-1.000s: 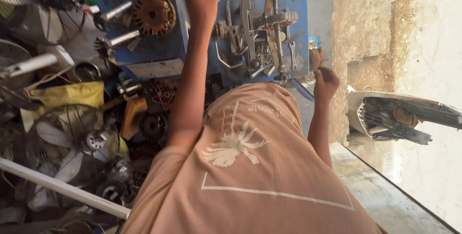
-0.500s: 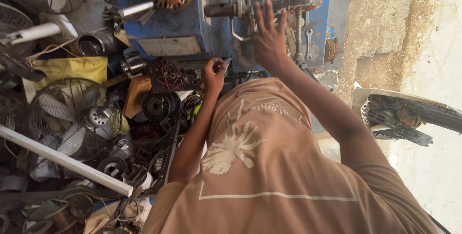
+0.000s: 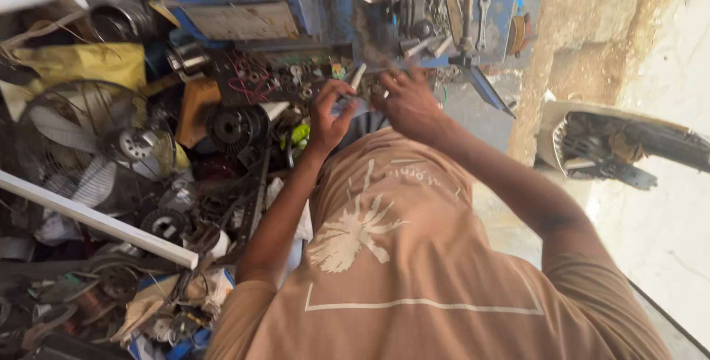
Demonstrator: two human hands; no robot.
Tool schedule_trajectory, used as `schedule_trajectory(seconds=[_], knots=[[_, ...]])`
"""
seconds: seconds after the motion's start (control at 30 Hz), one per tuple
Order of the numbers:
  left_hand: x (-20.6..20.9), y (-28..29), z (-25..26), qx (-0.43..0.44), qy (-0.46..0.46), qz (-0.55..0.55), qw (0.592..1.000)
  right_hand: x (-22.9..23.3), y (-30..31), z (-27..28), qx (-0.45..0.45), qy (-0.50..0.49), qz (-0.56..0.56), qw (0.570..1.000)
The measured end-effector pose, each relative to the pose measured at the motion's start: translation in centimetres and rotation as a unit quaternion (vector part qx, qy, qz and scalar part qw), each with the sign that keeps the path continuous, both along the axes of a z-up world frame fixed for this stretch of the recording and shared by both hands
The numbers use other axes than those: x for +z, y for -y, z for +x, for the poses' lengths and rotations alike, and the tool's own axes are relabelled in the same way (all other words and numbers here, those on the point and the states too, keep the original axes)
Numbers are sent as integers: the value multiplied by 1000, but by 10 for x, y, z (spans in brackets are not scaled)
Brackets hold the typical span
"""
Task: The person sits on the floor and inserts small white insulating pieces into the slots of a motor stator. They then use a screwdriver to adjust a caliper-like tool and operate a blue winding machine to process the stator.
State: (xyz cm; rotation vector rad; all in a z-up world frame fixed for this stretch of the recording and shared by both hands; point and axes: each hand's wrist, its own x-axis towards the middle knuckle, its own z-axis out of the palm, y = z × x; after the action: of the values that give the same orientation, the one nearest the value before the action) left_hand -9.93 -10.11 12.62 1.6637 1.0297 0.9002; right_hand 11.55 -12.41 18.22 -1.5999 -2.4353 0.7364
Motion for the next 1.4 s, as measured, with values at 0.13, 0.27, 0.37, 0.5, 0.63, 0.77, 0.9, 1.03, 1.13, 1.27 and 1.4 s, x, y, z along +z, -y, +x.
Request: schedule_trajectory(seconds=[0.13, 0.27, 0.37, 0.5, 0.63, 0.77, 0.9, 1.03, 1.13, 1.27, 1.4], knots=[[-1, 26, -4, -109, -46, -21, 993, -39, 42, 0, -39, -250, -173, 952], [-44, 62, -9, -179, -138, -113, 968, -112, 91, 1, -56, -352, -266, 895], [-113, 92, -13, -224, -137, -147, 954, -171, 136, -10, -178, -462, -325, 806], [-179, 99, 29, -163, -76, -276, 944, -217, 164, -17, -414, -353, -309, 780], [-206, 68, 103, -125, -74, -293, 945, -233, 160, 20, -615, -361, -131, 689], [-207, 9, 163, -58, -25, -320, 945, -242, 175, 107, -647, -115, 31, 753], [-196, -45, 190, -26, 179, -374, 910, -234, 176, 154, -536, -15, 80, 840], [-225, -41, 189, 34, 420, -568, 707, -253, 168, 166, -486, -37, -29, 872], [-274, -12, 186, 98, 504, -619, 594, -280, 180, 171, -480, -48, -66, 874], [-328, 14, 213, 133, 657, -603, 433, -301, 180, 162, -540, -63, -203, 815], [-348, -4, 260, 10, 788, -489, 374, -315, 183, 135, -539, -68, -190, 818]])
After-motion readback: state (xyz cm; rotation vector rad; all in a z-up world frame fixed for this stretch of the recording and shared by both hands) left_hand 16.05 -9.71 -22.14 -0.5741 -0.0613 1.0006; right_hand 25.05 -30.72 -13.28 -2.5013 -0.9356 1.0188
